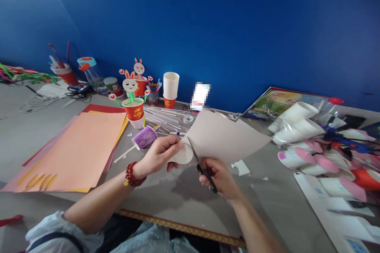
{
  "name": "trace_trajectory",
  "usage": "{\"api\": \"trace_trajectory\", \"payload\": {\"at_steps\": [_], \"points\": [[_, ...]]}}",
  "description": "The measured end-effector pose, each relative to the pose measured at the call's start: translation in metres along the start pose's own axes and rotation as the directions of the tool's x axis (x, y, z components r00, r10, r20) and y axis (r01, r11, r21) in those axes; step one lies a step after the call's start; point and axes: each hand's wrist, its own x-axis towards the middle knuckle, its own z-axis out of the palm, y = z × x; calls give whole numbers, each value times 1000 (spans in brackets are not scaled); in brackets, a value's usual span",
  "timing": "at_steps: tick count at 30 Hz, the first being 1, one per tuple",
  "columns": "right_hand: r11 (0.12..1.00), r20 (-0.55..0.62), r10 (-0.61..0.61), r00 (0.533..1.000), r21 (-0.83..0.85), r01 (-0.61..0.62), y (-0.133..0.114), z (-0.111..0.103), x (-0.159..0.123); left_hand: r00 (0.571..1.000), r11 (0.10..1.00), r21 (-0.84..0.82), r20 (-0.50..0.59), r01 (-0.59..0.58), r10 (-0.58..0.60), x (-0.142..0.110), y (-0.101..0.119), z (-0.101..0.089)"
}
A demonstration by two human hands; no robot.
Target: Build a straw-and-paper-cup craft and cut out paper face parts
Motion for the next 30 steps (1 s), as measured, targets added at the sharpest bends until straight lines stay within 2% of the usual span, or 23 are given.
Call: {"api": "trace_trajectory", "payload": {"at_steps": [9, 17, 22, 25, 28, 30], "points": [[998, 22, 60, 998, -2, -60, -25, 0, -21, 999, 998, -58, 48, 24, -22, -11, 16, 2], [956, -1, 240, 971, 176, -236, -47, 15, -44, 990, 981, -172, 119, 94, -74, -16, 25, 7], [963, -27, 215, 976, 172, -207, -46, 21, -41, 997, 971, -238, 68, 37, -22, -17, 12, 14], [967, -41, 207, 977, 160, -198, -41, 22, -37, 1000, 983, -181, -3, -6, 6, -19, 3, 18], [962, -31, 223, 974, 166, -215, -37, 24, -33, 997, 993, -118, -64, 25, -33, -17, -2, 18], [957, -18, 239, 971, 172, -233, -36, 24, -31, 997, 993, -105, -46, 57, -62, -14, -3, 16]]}}
